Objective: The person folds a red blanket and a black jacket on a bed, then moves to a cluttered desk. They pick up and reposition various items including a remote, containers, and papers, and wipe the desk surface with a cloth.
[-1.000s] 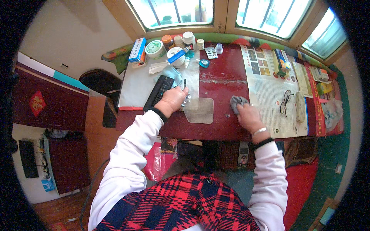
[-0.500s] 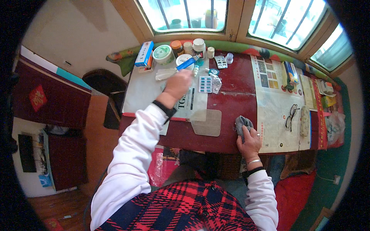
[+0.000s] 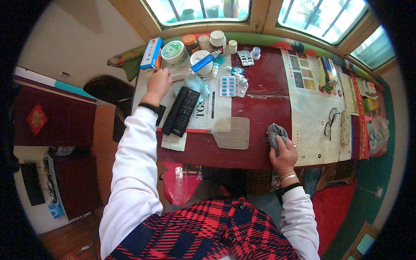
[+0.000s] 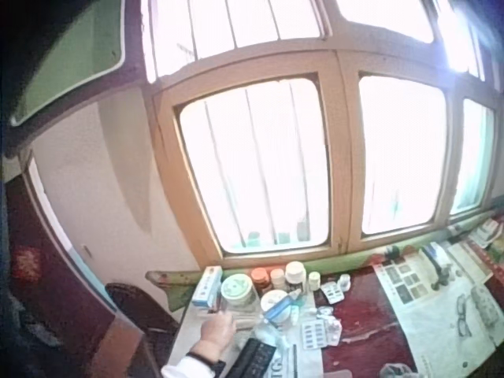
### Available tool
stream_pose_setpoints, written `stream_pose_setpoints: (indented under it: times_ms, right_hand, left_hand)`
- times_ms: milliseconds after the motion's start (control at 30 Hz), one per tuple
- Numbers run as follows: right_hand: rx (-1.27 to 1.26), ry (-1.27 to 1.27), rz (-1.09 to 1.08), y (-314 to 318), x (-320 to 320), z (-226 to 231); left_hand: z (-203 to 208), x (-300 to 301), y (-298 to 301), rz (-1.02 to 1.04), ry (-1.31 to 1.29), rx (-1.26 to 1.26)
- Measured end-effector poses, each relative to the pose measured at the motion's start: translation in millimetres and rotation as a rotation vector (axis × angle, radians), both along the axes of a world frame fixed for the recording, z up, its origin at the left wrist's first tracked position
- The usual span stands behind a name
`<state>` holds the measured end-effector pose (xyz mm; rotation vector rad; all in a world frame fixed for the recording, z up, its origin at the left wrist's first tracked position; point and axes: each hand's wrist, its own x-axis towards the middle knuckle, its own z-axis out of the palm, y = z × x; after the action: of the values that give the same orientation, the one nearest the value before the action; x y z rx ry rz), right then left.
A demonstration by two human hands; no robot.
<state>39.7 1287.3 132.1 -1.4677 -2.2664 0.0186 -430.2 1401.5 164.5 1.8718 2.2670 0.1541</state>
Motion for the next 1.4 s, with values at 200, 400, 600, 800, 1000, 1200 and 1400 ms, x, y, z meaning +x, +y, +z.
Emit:
stream_pose_setpoints:
  times_ms: [200, 400, 600, 800, 1000, 1200, 1400]
  right_hand:
    - [0.011, -0.008, -0.012, 0.3, -1.6, 0.3]
    - [-0.036, 0.004, -0.017, 0.6, -0.9, -0.3]
    - [-0.006, 0.025, -0.007, 0.0, 1.1, -3.2]
    - [-0.049, 0.023, -0.017, 0.1, 1.3, -2.7]
    - [-0.021, 0.000, 0.000, -0.1, -1.6, 2.8]
    - [-0.007, 0.010, 0.007, 0.5, -3.0, 5.3]
    - [-0.021, 0.016, 0.004, -0.1, -0.6, 1.9]
  left_hand:
    - [15.0, 53.8, -76.0, 0.005, -0.122, -0.202]
    - [14.9, 82.8, -95.7, 0.081, -0.173, -0.066]
    - [2.5, 94.7, -109.7, -0.041, -0.278, 0.012]
    - [-3.9, 66.8, -71.7, -0.144, -0.263, 0.026]
    - [-6.4, 48.6, -32.9, -0.259, -0.075, -0.102]
    - [-29.3, 2.6, -66.0, -0.030, -0.131, -0.019]
    - [-25.3, -115.5, -106.5, 0.764, -0.138, -0.014]
